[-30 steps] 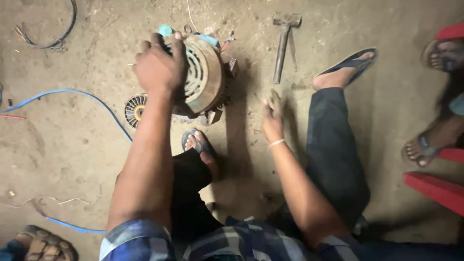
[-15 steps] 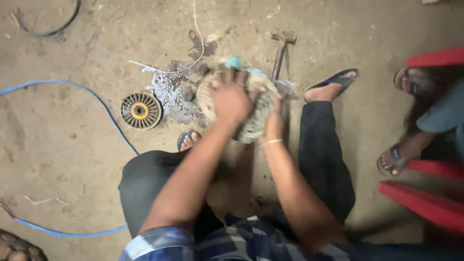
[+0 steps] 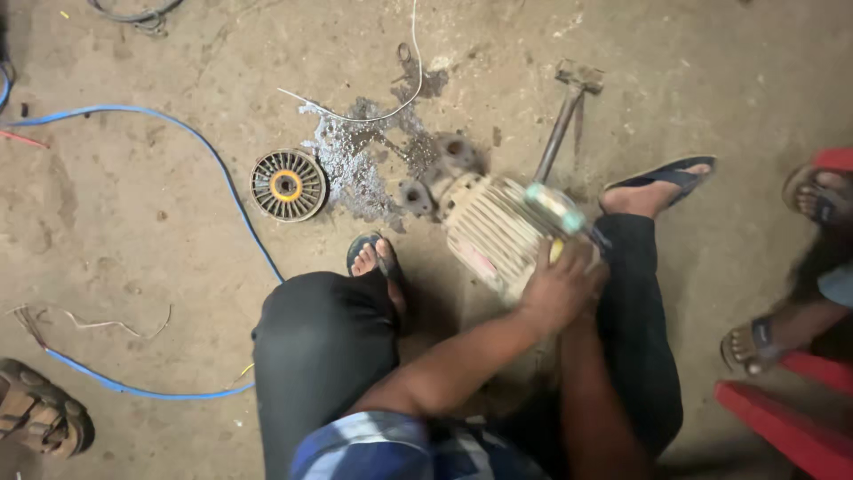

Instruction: The person sits on the floor and uses a small brush to clean the interior of an electric motor. They then use a hammer to tap the motor housing while holding it with the other hand.

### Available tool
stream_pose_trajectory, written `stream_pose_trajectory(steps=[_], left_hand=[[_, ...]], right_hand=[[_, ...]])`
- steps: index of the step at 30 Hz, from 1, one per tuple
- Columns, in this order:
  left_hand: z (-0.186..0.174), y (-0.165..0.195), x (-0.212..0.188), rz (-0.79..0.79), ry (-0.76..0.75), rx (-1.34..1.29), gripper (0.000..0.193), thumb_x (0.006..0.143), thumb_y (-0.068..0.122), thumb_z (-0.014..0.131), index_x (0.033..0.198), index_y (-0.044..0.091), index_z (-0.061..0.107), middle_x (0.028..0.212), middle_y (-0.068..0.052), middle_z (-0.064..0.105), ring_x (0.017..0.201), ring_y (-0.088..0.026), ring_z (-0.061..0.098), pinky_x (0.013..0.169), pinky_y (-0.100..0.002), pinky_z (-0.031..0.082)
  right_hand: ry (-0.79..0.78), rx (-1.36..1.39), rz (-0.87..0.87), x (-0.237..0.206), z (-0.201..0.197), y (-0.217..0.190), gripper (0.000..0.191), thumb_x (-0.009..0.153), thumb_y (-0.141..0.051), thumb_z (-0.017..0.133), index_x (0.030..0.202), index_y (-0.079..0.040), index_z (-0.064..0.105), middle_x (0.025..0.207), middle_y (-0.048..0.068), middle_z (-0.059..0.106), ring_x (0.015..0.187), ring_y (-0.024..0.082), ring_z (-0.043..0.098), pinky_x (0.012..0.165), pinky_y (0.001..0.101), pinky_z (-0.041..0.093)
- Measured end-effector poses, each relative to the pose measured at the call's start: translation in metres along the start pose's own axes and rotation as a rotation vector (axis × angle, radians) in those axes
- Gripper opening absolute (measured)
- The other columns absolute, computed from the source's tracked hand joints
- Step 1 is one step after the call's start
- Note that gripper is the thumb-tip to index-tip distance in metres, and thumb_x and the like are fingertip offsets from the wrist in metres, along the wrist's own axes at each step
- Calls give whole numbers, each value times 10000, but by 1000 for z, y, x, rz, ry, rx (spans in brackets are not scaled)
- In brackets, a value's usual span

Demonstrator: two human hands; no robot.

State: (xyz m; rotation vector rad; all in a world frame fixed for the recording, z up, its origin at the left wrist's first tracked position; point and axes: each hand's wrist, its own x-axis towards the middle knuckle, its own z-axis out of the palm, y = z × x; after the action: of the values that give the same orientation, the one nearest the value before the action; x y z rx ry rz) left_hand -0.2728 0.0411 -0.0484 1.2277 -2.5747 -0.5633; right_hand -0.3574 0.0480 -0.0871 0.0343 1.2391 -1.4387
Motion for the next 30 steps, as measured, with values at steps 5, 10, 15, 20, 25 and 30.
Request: stream_pose_trajectory(steps=[5, 10, 15, 20, 25, 30], left_hand=[[11, -42, -13, 102, 59, -231, 370, 985, 384, 549, 1292, 221, 677, 1322, -52, 583, 1350, -290, 473, 1061, -549, 382], [-5, -59, 2, -11, 43, -215, 371, 929, 334, 578, 1266, 221, 688, 1255, -45, 602, 1286, -280, 521, 996, -509, 394], [-68, -33, 21, 27, 7, -101, 397, 907, 273, 577, 1288, 228, 677, 1312, -110, 594, 1256, -281, 528, 1014, -509, 425], [-167, -81, 33, -105, 197, 84, 356, 871, 222, 613, 1196, 87, 664, 1297, -161, 635, 1281, -373, 562, 1015, -508, 463], [-205, -201, 65, -611, 1152, -750, 212, 1006, 163, 589, 1052, -42, 613, 939, -180, 687, 866, -315, 653, 828, -397, 516], [-182, -232, 78, -804, 1181, -1031, 242, 977, 230, 602, 1003, -6, 644, 800, -141, 687, 744, -256, 633, 738, -377, 513]], right_hand=[[41, 69, 60, -2, -25, 27, 504, 1090, -441, 354, 1416, -101, 533, 1364, 100, 584, 1201, 261, 567, 1021, 431, 447], [27, 100, 91, 5, -36, 36, 514, 1090, -423, 343, 1455, -98, 500, 1421, 108, 555, 1259, 281, 547, 1062, 445, 439], [24, 119, 60, 4, -53, 15, 528, 1090, -405, 331, 1495, -95, 468, 1478, 116, 527, 1317, 300, 527, 1102, 460, 430], [-7, 81, 50, -17, -68, 3, 546, 1089, -387, 320, 1534, -91, 435, 1535, 124, 498, 1374, 320, 506, 1142, 474, 422], [-39, -220, 148, -39, -66, 8, 546, 1100, -417, 314, 1529, -105, 442, 1554, 115, 472, 1378, 311, 478, 1125, 470, 414], [-56, -736, 177, -64, -63, 8, 517, 933, -262, 546, 1433, -141, 489, 1417, 67, 548, 1300, 289, 528, 1052, 444, 498]])
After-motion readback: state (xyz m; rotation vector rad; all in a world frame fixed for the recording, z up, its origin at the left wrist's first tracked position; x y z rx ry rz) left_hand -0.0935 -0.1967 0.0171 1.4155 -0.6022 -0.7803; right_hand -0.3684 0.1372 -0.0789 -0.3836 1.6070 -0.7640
